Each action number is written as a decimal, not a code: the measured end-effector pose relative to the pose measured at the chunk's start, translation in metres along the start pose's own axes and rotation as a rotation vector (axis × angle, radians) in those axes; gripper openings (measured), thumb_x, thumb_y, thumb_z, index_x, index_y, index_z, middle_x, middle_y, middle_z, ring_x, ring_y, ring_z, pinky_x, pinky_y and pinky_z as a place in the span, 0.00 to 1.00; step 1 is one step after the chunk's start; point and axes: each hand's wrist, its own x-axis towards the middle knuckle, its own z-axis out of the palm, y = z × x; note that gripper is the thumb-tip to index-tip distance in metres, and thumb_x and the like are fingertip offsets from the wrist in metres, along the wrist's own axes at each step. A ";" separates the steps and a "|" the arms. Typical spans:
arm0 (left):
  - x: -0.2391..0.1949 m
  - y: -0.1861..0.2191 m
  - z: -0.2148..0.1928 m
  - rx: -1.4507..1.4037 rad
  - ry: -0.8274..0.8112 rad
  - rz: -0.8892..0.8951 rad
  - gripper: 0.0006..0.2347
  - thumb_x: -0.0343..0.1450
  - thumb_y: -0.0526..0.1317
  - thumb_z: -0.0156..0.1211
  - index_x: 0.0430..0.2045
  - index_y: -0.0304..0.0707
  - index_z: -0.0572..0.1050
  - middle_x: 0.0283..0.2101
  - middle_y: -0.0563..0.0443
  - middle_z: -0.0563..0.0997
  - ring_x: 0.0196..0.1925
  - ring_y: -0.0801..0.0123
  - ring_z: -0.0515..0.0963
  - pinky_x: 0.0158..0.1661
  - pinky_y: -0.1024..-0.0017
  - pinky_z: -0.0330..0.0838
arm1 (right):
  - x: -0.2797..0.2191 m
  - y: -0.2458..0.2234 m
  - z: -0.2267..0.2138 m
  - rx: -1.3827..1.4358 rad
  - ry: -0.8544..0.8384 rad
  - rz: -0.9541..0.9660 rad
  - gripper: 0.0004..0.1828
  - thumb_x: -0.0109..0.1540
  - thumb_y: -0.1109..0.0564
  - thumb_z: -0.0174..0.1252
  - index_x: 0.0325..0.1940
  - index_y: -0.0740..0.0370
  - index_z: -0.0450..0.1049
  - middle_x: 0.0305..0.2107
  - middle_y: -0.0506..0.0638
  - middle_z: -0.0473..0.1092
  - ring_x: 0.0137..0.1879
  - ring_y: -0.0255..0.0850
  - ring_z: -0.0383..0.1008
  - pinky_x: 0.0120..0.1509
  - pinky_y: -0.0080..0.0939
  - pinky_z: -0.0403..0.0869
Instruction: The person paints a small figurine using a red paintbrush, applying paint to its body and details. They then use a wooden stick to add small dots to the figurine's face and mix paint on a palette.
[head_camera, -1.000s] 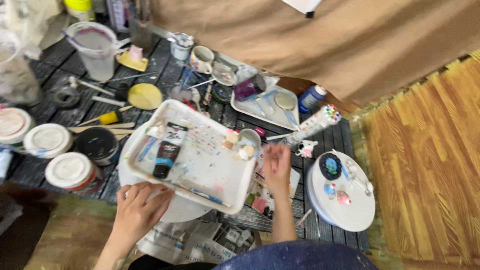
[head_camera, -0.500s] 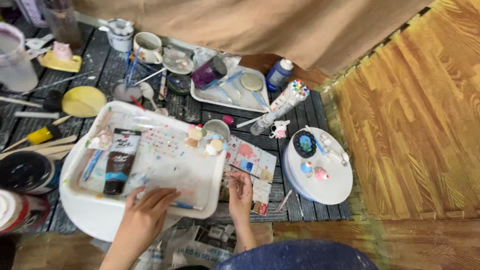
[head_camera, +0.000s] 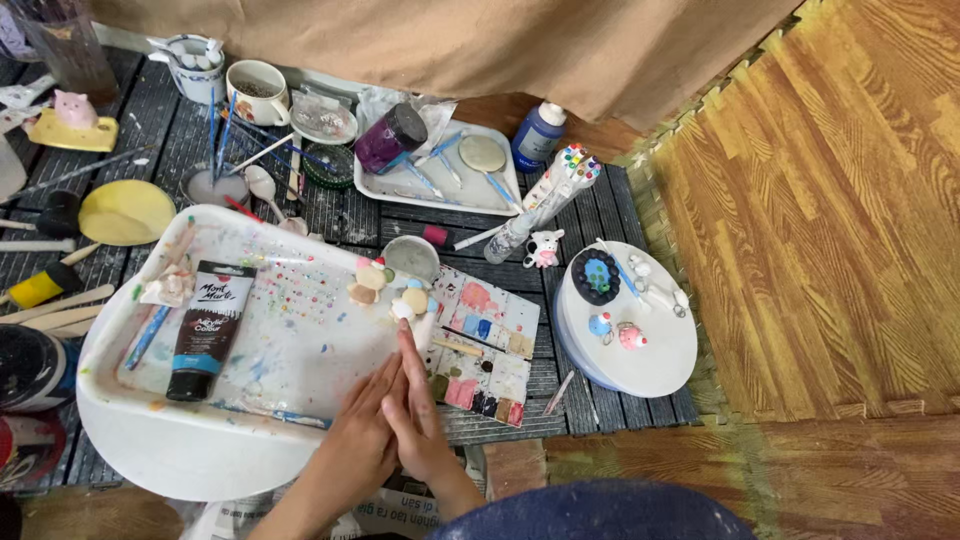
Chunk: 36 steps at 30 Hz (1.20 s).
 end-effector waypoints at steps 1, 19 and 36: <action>-0.003 -0.002 0.003 -0.005 -0.002 -0.024 0.26 0.64 0.35 0.57 0.59 0.21 0.66 0.66 0.27 0.66 0.71 0.40 0.63 0.67 0.48 0.56 | 0.000 -0.003 -0.001 -0.067 -0.025 -0.012 0.36 0.70 0.52 0.46 0.81 0.61 0.47 0.80 0.59 0.42 0.86 0.52 0.36 0.87 0.55 0.38; -0.005 -0.016 -0.005 -0.253 -0.055 -0.357 0.18 0.69 0.39 0.52 0.53 0.35 0.71 0.57 0.39 0.77 0.63 0.49 0.76 0.65 0.61 0.65 | -0.007 -0.002 0.015 -0.170 0.064 -0.109 0.30 0.70 0.52 0.50 0.74 0.64 0.55 0.73 0.59 0.50 0.85 0.55 0.39 0.87 0.58 0.38; 0.037 0.019 -0.018 -0.607 0.668 -0.295 0.36 0.80 0.58 0.33 0.76 0.24 0.42 0.82 0.36 0.41 0.85 0.53 0.39 0.80 0.59 0.29 | -0.051 -0.025 -0.016 0.106 -0.492 0.186 0.49 0.74 0.29 0.36 0.85 0.67 0.38 0.82 0.64 0.40 0.88 0.55 0.40 0.89 0.55 0.45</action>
